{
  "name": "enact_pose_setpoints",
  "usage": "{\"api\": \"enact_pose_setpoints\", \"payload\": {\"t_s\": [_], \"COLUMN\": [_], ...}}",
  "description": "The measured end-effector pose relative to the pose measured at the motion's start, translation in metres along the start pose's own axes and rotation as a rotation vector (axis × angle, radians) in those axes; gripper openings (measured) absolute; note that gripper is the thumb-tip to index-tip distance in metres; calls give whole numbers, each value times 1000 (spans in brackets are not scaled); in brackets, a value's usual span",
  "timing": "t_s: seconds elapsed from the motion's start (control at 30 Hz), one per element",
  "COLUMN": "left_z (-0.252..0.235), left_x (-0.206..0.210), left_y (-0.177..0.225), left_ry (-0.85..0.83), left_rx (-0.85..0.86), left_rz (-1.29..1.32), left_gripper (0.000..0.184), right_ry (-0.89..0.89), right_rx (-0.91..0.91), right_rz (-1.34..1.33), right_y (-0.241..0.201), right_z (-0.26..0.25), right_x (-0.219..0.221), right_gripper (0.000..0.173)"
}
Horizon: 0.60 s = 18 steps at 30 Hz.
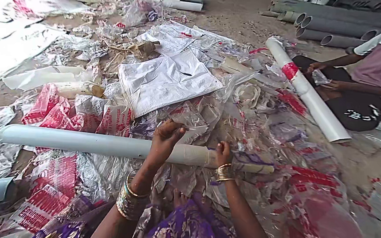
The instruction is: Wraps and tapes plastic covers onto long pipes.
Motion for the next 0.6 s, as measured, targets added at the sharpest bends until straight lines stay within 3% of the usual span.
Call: {"api": "enact_pose_setpoints", "payload": {"t_s": [0.1,0.13,0.2,0.23,0.27,0.33,0.37,0.5,0.57,0.6], "left_z": [32,46,73,84,91,96,97,117,108,94], "left_x": [4,12,33,43,52,62,65,76,55,33], "left_y": [-43,-58,-81,-87,-91,-93,-93,-83,-80,-82], "left_ry": [-8,-64,-227,-309,-377,-476,-525,-724,-520,-359], "left_rx": [-257,-308,-387,-417,-439,-452,-440,-258,-197,-195], "left_rz": [95,83,59,62,69,49,-3,-195,-212,-234], "left_gripper": [17,16,16,17,18,22,27,69,97,100], "right_ry": [-109,-174,-331,-384,-401,-388,-375,-320,-143,-4], "right_rx": [232,233,69,-51,-141,-238,-249,-164,-58,28], "right_rz": [-436,-553,-583,-532,-476,-374,-330,-251,-143,-105], "right_y": [4,-7,-37,-50,-60,-68,-66,-35,0,23], "right_z": [16,18,23,28,32,39,41,28,4,-9], "right_x": [-17,-22,-33,-37,-39,-40,-41,-69,-113,-145], "right_gripper": [36,51,88,91,78,35,24,15,13,12]}}
Point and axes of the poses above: each hand's wrist, its own z-axis away from the middle knuckle, its own x-axis out of the palm, y = z × x, the point moved 10 cm from there along -z, towards the middle knuckle, and after that the axes turned 13 degrees about y, right-handed, at the moved point
